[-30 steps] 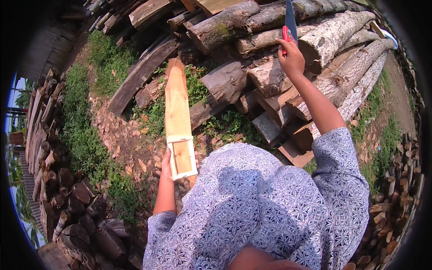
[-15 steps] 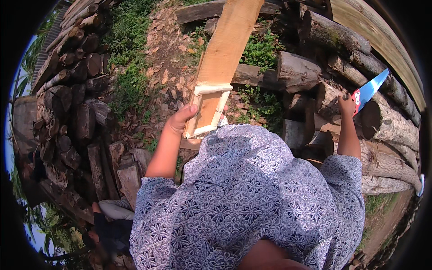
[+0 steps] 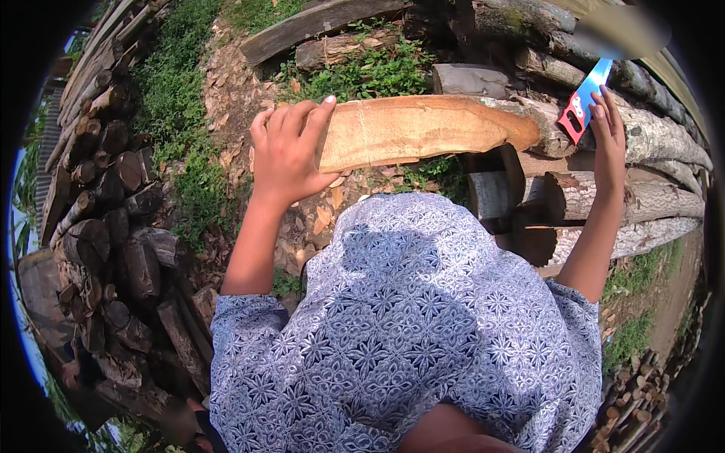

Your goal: The person uses a red hand saw to cut a rectangular piece of light-colored wood resting on a log. After completing the cut, the person sits on the ground and uses a small knife to carve or shape the cut piece of wood.

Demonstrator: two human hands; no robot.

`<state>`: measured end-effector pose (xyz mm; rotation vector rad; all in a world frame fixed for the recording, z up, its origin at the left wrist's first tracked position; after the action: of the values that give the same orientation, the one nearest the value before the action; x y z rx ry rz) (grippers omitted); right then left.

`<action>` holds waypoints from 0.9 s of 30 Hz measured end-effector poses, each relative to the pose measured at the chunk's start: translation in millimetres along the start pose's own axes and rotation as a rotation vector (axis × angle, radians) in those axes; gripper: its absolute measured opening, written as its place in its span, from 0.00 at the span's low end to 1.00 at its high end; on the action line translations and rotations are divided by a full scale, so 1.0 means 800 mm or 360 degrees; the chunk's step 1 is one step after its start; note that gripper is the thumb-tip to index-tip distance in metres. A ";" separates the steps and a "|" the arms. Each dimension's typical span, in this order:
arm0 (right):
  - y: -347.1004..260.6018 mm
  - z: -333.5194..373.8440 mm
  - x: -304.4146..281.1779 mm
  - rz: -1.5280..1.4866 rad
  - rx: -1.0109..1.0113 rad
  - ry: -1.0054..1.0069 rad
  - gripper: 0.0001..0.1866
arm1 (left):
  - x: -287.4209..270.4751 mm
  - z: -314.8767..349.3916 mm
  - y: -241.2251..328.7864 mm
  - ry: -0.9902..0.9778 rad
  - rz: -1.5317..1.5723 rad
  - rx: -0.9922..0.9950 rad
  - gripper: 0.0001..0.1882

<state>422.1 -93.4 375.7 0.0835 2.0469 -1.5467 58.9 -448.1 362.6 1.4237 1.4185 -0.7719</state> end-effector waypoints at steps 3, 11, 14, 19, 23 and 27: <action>0.019 0.035 0.029 0.0015 0.0102 -0.0719 0.34 | 0.001 -0.007 -0.013 0.0032 -0.0032 0.0173 0.54; 0.030 0.120 0.069 -0.0063 0.0409 -0.0777 0.13 | 0.023 -0.002 -0.058 0.0435 0.0345 -0.0044 0.71; 0.042 0.133 0.097 -0.0070 0.0243 -0.0714 0.13 | 0.029 -0.004 -0.093 0.0396 0.1340 -0.0451 0.72; 0.056 0.138 0.142 -0.0121 0.0386 -0.0850 0.14 | 0.046 0.005 -0.145 0.0322 0.2021 -0.0845 0.43; 0.065 0.123 0.154 0.0059 -0.0011 -0.0627 0.15 | 0.021 -0.007 -0.132 0.0546 0.2028 -0.0276 0.31; 0.054 0.106 0.162 0.0182 -0.0058 -0.0535 0.16 | 0.025 -0.014 -0.140 0.0553 0.2077 -0.0366 0.32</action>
<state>363.5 -191.8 262.5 -0.0683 1.7729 -1.3507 -49.4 -444.0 327.4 1.9141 0.4970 0.4700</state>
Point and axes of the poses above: each hand's wrist, its own z-axis away from the middle knuckle, its own x-axis out of the palm, y = z × x, the point moved 1 cm from there along -z, towards the middle knuckle, and after that the axes turned 10 degrees about z, right-handed, at the moved point
